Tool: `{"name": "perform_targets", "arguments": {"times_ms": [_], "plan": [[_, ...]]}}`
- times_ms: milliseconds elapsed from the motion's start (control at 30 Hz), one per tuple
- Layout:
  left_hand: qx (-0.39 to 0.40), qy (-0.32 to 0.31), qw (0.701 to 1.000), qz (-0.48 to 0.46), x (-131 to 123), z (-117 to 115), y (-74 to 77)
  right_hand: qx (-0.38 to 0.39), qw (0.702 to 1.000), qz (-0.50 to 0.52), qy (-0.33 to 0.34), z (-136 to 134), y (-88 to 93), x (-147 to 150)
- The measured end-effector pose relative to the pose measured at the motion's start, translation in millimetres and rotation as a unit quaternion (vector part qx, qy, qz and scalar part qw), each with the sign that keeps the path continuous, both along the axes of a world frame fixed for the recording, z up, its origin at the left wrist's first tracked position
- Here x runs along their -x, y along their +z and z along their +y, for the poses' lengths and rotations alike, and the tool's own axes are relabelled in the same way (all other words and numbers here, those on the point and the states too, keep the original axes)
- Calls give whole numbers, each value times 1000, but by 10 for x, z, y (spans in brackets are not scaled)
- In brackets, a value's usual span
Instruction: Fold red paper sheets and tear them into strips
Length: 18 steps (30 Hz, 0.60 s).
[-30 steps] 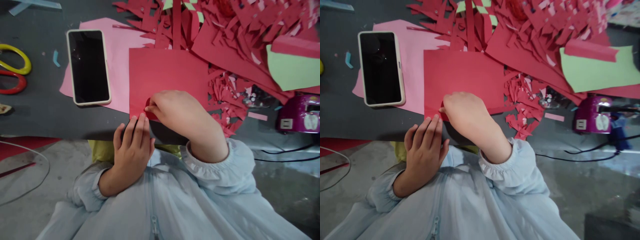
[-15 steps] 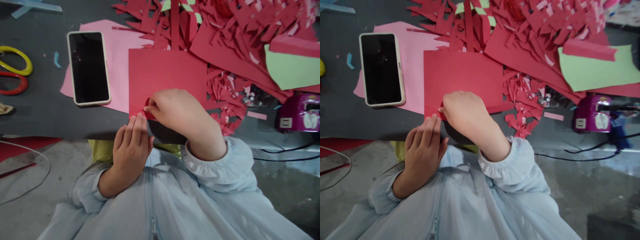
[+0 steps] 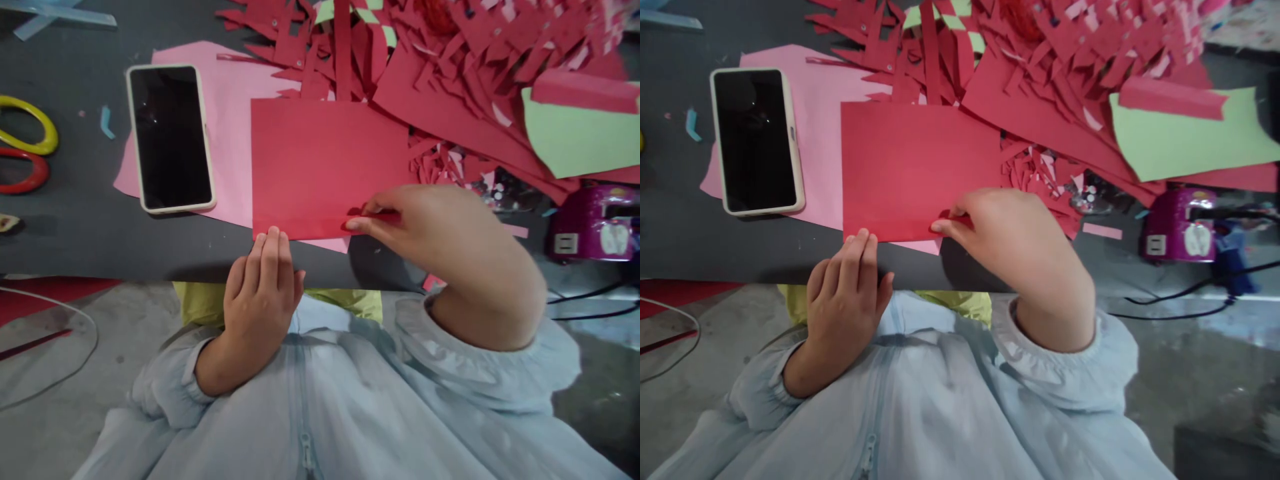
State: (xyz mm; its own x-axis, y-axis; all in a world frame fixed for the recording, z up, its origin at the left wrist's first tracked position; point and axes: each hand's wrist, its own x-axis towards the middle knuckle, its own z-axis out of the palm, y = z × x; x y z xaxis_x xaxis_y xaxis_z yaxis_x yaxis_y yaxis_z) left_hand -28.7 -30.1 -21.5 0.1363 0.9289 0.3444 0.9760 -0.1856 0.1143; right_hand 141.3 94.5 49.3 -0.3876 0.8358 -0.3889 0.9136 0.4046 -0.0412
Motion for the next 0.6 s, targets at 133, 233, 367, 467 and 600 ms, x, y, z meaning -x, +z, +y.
{"name": "perform_targets", "arguments": {"times_ms": [133,233,367,467,600], "plan": [[-2,-1,1000,7,6,13,23,9,999,-10,-44,11,29,-158],[-1,-7,1000,13,12,23,33,14,998,-4,-59,11,11,-215],[-4,-7,1000,21,17,33,38,-12,998,-17,-61,14,-82,-247],[-5,-5,1000,22,17,33,30,-25,997,-36,-67,11,-107,-237],[0,0,1000,-15,14,30,19,-5,998,-29,-47,-10,-67,-201]]}}
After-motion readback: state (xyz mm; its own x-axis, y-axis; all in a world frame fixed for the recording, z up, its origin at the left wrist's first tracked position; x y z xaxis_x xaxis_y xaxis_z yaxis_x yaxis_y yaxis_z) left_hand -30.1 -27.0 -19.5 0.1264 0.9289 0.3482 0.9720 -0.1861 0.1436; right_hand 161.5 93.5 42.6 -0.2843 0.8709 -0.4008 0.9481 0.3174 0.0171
